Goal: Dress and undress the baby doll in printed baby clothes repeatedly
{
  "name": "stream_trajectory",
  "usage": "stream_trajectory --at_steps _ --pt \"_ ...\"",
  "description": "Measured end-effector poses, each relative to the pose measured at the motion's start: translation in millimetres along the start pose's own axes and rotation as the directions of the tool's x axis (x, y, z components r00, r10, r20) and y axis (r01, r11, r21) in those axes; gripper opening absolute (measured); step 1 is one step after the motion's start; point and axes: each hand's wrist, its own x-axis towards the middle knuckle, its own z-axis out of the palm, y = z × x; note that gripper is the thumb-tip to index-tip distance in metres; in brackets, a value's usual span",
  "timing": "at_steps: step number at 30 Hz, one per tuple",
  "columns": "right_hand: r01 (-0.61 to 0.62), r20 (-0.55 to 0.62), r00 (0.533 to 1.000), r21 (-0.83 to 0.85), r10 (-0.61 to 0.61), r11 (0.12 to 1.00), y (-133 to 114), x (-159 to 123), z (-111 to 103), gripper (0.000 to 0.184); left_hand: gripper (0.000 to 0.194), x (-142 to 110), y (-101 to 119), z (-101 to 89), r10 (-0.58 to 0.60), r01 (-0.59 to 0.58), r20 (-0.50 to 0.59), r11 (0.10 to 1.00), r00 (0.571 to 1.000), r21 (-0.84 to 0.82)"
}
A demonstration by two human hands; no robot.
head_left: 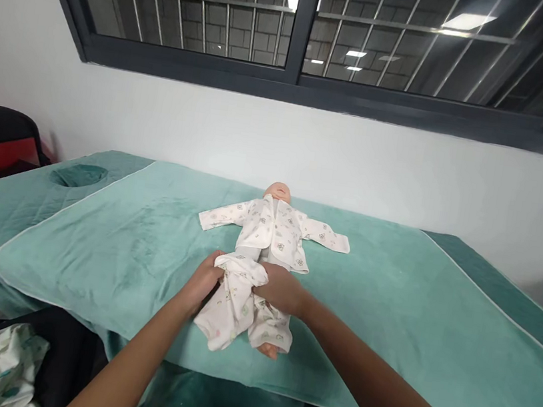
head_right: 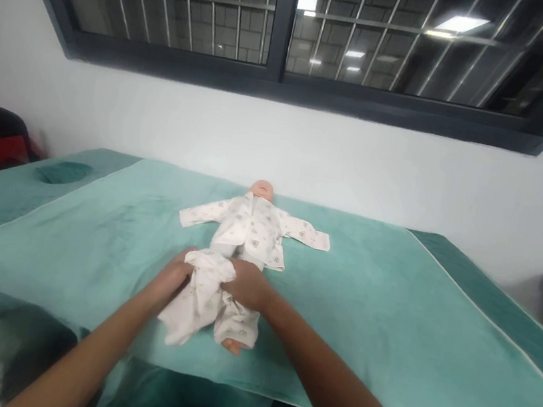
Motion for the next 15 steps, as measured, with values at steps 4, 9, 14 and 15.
stream_trajectory --at_steps 4,9,14,15 --pt "-0.001 -0.054 0.998 -0.376 -0.021 0.926 -7.2 6.8 -7.0 0.011 0.043 -0.8 -7.5 -2.0 0.002 0.017 0.136 0.990 0.991 -0.138" --pt "-0.119 -0.109 0.991 -0.517 0.073 0.847 0.8 24.7 -10.7 0.023 0.048 -6.9 -11.9 -6.1 0.029 0.003 0.230 0.990 0.973 -0.141" --pt "-0.214 -0.161 0.975 -0.472 0.155 0.856 3.9 32.5 0.3 0.019 0.031 4.5 -5.7 -6.9 0.034 -0.033 0.080 0.999 0.996 -0.014" --pt "-0.221 -0.165 0.973 -0.462 0.162 0.859 3.8 31.8 2.5 0.019 0.025 9.6 -4.2 -6.1 0.056 -0.057 0.007 0.997 0.998 0.048"
